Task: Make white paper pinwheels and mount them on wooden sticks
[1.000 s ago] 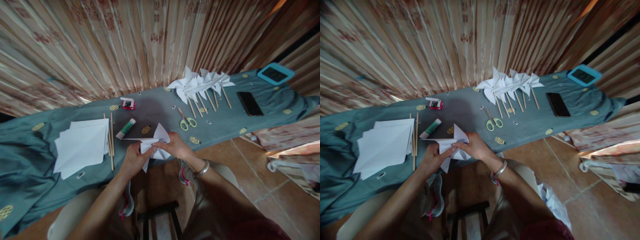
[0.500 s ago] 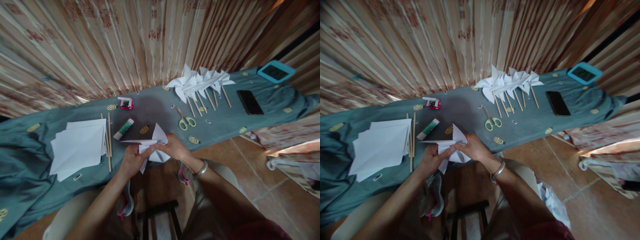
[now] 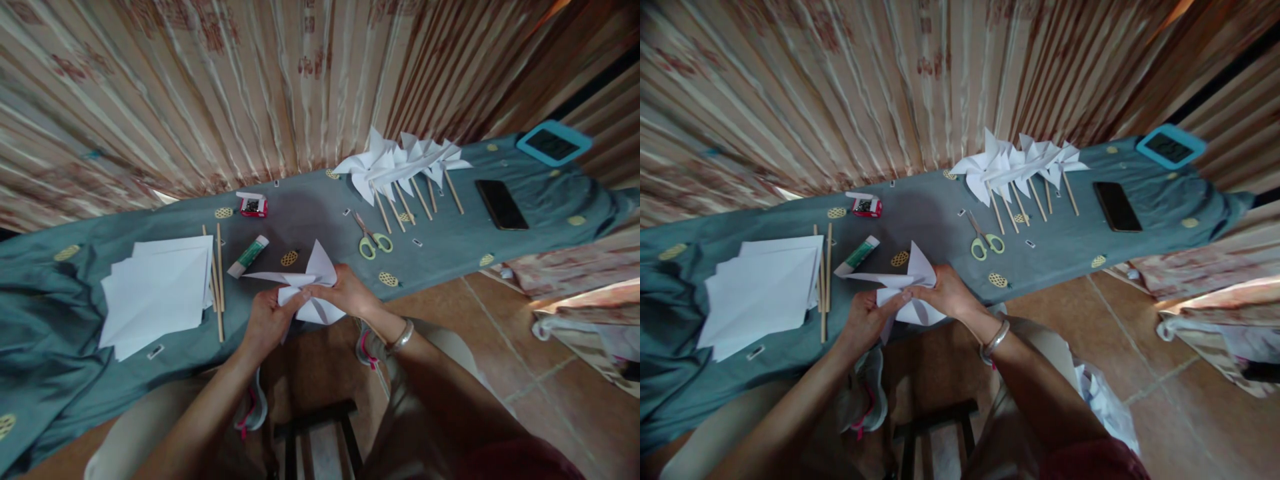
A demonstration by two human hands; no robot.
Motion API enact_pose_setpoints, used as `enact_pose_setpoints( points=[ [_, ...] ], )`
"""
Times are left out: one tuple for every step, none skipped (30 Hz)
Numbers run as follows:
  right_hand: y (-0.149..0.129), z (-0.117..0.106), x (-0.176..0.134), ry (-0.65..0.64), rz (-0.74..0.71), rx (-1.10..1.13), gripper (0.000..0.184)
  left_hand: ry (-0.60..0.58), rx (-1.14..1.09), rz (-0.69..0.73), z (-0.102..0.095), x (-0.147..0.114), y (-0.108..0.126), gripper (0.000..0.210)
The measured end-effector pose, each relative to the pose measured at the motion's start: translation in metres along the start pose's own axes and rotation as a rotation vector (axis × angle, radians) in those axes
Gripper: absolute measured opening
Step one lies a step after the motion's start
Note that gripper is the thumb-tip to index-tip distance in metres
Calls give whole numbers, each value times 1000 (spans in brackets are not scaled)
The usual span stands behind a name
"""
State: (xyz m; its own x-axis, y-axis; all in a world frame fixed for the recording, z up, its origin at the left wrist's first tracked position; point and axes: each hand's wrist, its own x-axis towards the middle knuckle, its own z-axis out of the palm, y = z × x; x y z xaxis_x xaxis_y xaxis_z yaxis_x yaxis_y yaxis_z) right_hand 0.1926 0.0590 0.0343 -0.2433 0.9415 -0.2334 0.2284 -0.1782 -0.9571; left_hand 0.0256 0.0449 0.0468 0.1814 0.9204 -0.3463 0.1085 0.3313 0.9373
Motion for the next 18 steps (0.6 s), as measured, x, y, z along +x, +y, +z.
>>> enact_pose_setpoints(
  points=[
    [0, 0, 0, 0, 5, 7, 28, -1, 4, -5, 0, 0, 0, 23],
    [0, 0, 0, -1, 9, 14, 29, -1, 5, -9, 0, 0, -1, 23],
    [0, 1, 0, 1, 12, 18, 29, -4, 3, -10, -1, 0, -2, 23],
    [0, 1, 0, 5, 13, 21, 29, -7, 1, -8, -1, 1, -3, 23],
    [0, 1, 0, 10, 12, 23, 28, -10, 2, -5, -1, 1, -4, 24],
    [0, 1, 0, 13, 12, 25, 28, -10, 6, -2, -2, 1, -5, 24],
    [0, 1, 0, 14, 13, 29, 27, -9, 13, 1, -2, 1, -6, 25],
    [0, 1, -1, 13, 16, 36, 27, -5, 21, 3, -2, 1, -6, 26],
    [0, 1, -1, 9, 20, 43, 28, -1, 29, 5, -2, 2, -7, 26],
    [0, 1, -1, 7, 22, 49, 28, 3, 35, 6, -2, 2, -7, 27],
    [1, 1, 0, 7, 22, 51, 28, 6, 39, 8, -2, 2, -7, 27],
    [1, 2, 0, 8, 21, 50, 29, 5, 40, 11, -2, 2, -8, 28],
    [2, 2, 0, 9, 20, 49, 29, 1, 41, 15, -3, 2, -8, 28],
    [3, 2, 0, 10, 19, 49, 30, -5, 40, 18, -3, 2, -9, 28],
    [3, 2, 0, 7, 20, 50, 30, -12, 40, 20, -3, 2, -10, 28],
    [4, 3, 0, 2, 24, 52, 31, -16, 41, 21, -4, 2, -11, 29],
    [4, 3, 0, -1, 28, 55, 31, -18, 47, 22, -4, 2, -12, 29],
    [4, 3, 0, -3, 32, 57, 32, -18, 55, 22, -4, 2, -13, 29]
  ],
)
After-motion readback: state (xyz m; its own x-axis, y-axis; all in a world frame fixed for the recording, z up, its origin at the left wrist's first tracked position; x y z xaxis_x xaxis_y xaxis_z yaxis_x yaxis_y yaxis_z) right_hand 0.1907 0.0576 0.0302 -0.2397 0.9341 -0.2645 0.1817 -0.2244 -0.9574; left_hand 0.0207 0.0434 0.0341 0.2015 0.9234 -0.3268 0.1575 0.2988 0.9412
